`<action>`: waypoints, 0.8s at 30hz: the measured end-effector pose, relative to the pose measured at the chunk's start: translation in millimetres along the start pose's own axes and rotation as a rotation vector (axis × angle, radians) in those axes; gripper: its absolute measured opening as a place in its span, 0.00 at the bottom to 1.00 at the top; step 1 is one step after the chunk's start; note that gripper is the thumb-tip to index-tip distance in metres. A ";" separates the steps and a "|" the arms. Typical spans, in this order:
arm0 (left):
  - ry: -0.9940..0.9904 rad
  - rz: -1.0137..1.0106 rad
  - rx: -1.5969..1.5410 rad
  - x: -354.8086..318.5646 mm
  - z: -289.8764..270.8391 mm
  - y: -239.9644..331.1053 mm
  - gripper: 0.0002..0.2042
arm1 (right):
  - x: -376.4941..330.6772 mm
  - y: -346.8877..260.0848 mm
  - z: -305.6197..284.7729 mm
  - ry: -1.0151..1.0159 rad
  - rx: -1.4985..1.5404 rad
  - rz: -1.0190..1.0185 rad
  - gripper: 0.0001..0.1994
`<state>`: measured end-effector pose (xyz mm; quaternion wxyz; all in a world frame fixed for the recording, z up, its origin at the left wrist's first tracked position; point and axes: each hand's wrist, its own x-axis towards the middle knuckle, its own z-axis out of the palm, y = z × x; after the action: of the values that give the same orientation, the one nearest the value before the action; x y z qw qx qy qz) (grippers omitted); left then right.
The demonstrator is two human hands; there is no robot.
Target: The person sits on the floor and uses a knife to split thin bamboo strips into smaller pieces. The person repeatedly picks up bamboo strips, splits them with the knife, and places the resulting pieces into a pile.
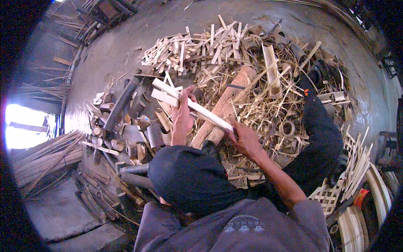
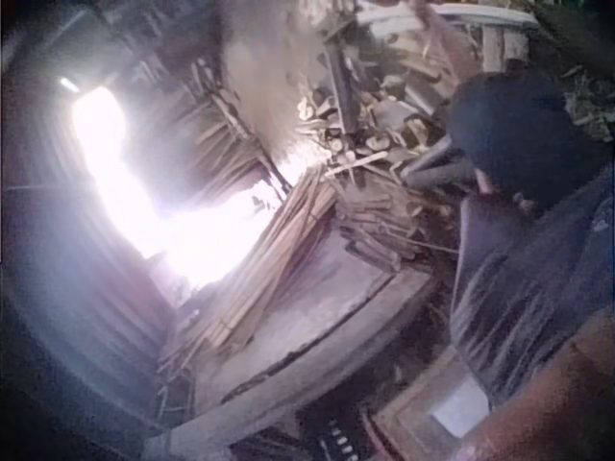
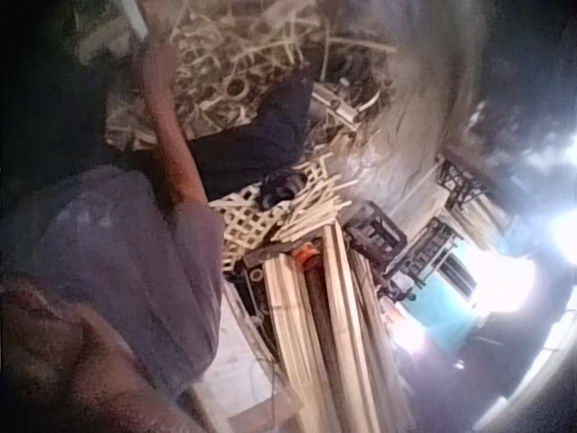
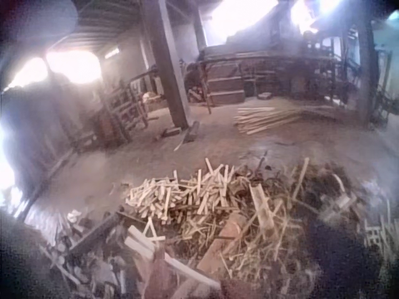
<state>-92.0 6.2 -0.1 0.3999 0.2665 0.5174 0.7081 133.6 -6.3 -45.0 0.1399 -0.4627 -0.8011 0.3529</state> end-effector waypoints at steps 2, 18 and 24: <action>-0.015 -0.021 -0.062 -4.5 -0.1 0.1 0.23 | 4.5 8.9 17.9 0.033 0.033 -0.001 0.21; -0.034 -0.387 -0.393 -17.2 7.8 9.4 0.26 | -22.8 35.7 2.2 0.216 0.274 -0.162 0.15; -0.159 -0.400 -0.166 1.6 8.1 -12.3 0.28 | -10.0 43.4 25.0 0.333 0.131 0.017 0.18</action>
<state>-82.9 13.5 -9.2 0.5924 0.1795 0.4667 0.6316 153.1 -11.6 -91.9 0.2976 -0.5114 -0.7382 0.3239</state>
